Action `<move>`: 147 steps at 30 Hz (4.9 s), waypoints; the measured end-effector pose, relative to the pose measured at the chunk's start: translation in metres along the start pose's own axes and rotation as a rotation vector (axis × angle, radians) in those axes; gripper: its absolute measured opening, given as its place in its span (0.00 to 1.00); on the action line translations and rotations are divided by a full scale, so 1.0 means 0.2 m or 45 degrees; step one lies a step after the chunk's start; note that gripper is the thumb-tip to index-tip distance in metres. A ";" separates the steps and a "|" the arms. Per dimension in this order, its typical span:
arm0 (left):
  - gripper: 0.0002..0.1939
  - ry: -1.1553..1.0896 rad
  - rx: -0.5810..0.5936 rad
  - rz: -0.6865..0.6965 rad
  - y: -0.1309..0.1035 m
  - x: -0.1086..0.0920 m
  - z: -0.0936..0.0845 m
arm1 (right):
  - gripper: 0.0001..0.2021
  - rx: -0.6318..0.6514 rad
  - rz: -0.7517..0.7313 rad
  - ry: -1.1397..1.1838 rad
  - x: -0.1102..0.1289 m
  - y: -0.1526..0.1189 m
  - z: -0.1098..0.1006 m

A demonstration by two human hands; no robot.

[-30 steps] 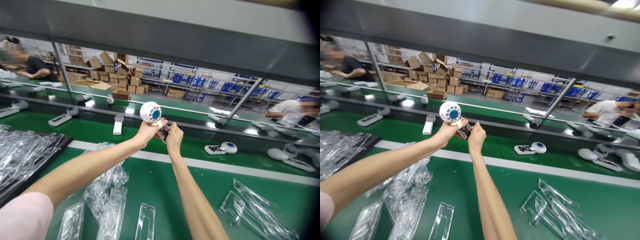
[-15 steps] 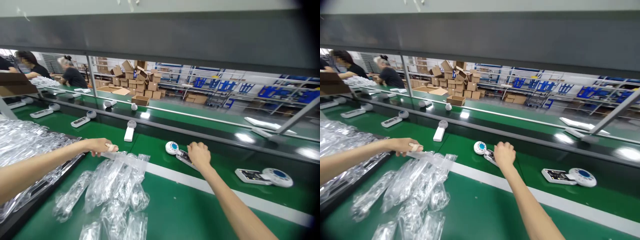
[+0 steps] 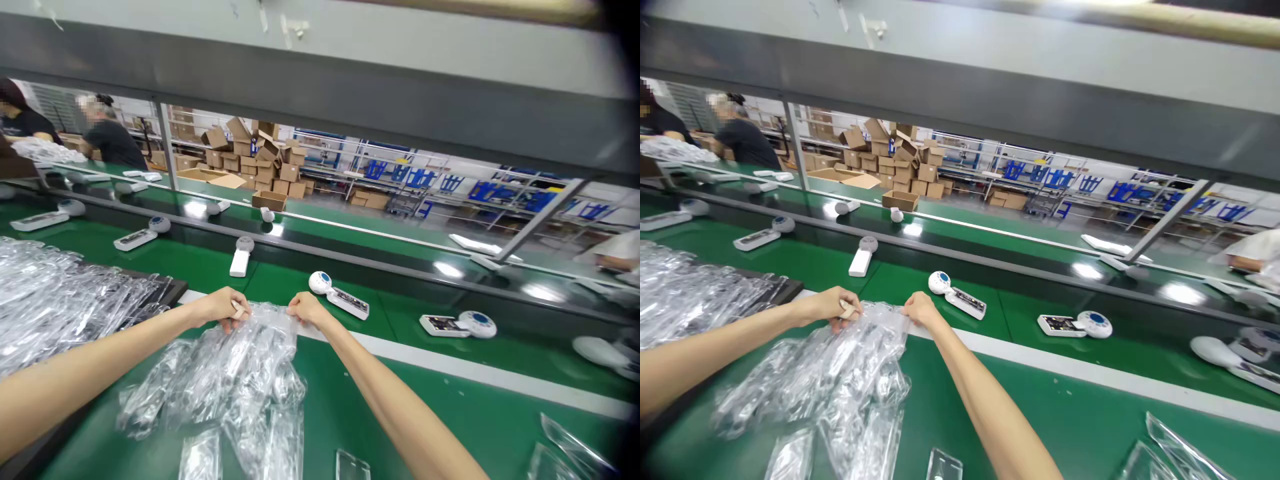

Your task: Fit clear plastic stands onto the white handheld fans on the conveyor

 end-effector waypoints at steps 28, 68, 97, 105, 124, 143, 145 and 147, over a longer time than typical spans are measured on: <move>0.12 0.111 -0.028 -0.091 0.16 -0.04 0.11 | 0.14 0.371 -0.095 0.409 -0.17 -0.11 -0.03; 0.06 0.256 0.115 1.170 -0.18 -1.08 0.89 | 0.07 -0.703 -0.372 0.126 -0.86 -1.39 -0.62; 0.10 0.420 0.091 0.351 -0.23 -0.53 0.11 | 0.14 -0.151 -0.204 0.337 -0.26 -0.83 -0.16; 0.12 0.416 0.311 0.240 -0.10 -0.15 0.13 | 0.07 -0.011 -0.129 0.206 -0.34 -0.71 0.17; 0.08 0.611 0.691 0.215 0.02 -0.10 0.24 | 0.10 -0.071 -0.459 0.393 -0.34 -1.00 -0.43; 0.09 0.367 0.118 0.809 -0.36 -0.79 -0.01 | 0.05 -0.078 -0.385 0.114 -0.14 -0.53 -0.10; 0.09 0.313 0.022 0.852 -0.35 -0.79 -0.04 | 0.09 -0.056 -0.394 0.076 -0.09 -0.41 0.01; 0.10 0.243 -0.040 0.889 -0.35 -0.77 -0.07 | 0.13 -0.027 -0.412 0.043 -0.04 -0.34 0.08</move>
Point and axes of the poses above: each hand's wrist, its own y-axis towards the middle knuckle, its own z-axis out of the palm, x = y × z, the point moved 3 cm from there along y, towards the middle knuckle, and after that the axes turned 15 degrees about z, right-handed, at the moved point
